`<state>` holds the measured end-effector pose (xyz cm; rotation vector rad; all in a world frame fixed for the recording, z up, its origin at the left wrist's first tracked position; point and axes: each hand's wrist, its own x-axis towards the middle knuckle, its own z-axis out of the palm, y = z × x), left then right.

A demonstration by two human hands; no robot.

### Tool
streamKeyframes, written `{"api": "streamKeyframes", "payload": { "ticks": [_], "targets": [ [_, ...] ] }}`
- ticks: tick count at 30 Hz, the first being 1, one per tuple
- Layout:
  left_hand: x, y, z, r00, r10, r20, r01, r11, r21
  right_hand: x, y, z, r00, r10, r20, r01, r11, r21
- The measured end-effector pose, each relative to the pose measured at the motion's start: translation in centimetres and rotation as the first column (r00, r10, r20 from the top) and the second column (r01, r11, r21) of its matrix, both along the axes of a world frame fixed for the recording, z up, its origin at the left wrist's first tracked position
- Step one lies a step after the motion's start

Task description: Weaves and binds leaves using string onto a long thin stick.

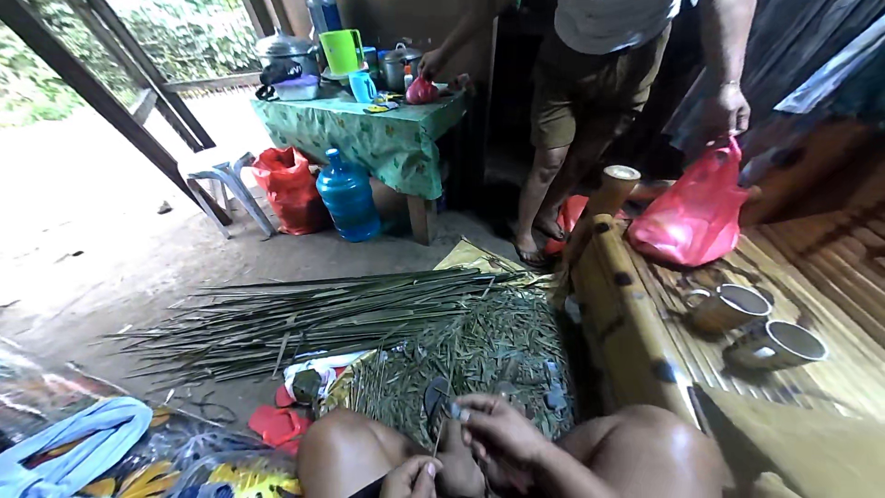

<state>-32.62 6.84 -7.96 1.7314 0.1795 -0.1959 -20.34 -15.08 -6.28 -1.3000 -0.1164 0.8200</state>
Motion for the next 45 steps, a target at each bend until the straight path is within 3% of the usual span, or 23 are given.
{"api": "streamKeyframes", "payload": {
  "ticks": [3,9,17,24,26,29,32,34,38,45],
  "targets": [
    [0.5,-0.3,0.1,0.999,-0.021,0.043,0.021,1.000,-0.005,-1.4,0.9,-1.4,0.999,0.015,-0.042,-0.011,0.995,0.100],
    [0.2,0.0,-0.3,0.995,-0.044,0.090,0.046,0.999,-0.017,-2.3,1.0,-1.9,0.996,0.086,-0.036,-0.081,0.991,0.104],
    [-2.5,1.3,-0.5,0.990,-0.101,0.103,0.106,0.993,-0.048,5.8,-3.0,4.0,0.972,-0.207,0.107,0.214,0.975,-0.055],
    [-3.1,1.8,-0.5,0.992,-0.081,0.098,0.087,0.995,-0.055,10.8,-6.5,4.2,0.844,-0.530,0.084,0.532,0.846,-0.008],
    [-2.5,1.4,-0.5,0.995,-0.053,0.082,0.061,0.994,-0.094,9.5,-5.7,4.0,0.869,-0.487,0.092,0.492,0.869,-0.044],
    [-1.1,0.5,0.1,0.999,-0.023,0.045,0.030,0.988,-0.152,4.7,-2.8,1.9,0.976,-0.197,0.088,0.205,0.973,-0.102],
    [0.4,-0.4,0.4,0.999,-0.018,0.044,0.025,0.986,-0.163,-0.4,-0.1,-0.8,0.998,0.046,0.033,-0.047,0.998,0.033],
    [0.7,-0.6,0.5,0.998,-0.034,0.047,0.042,0.984,-0.171,-2.0,0.7,-1.3,0.994,0.105,0.010,-0.105,0.989,0.103],
    [0.4,-0.1,0.7,0.996,-0.046,0.074,0.059,0.980,-0.188,-0.2,-0.1,0.2,0.998,0.040,0.038,-0.043,0.994,0.097],
    [-2.1,0.9,0.1,0.996,-0.027,0.090,0.043,0.982,-0.184,7.9,-3.9,3.2,0.963,-0.251,0.099,0.255,0.966,-0.033]
  ]
}}
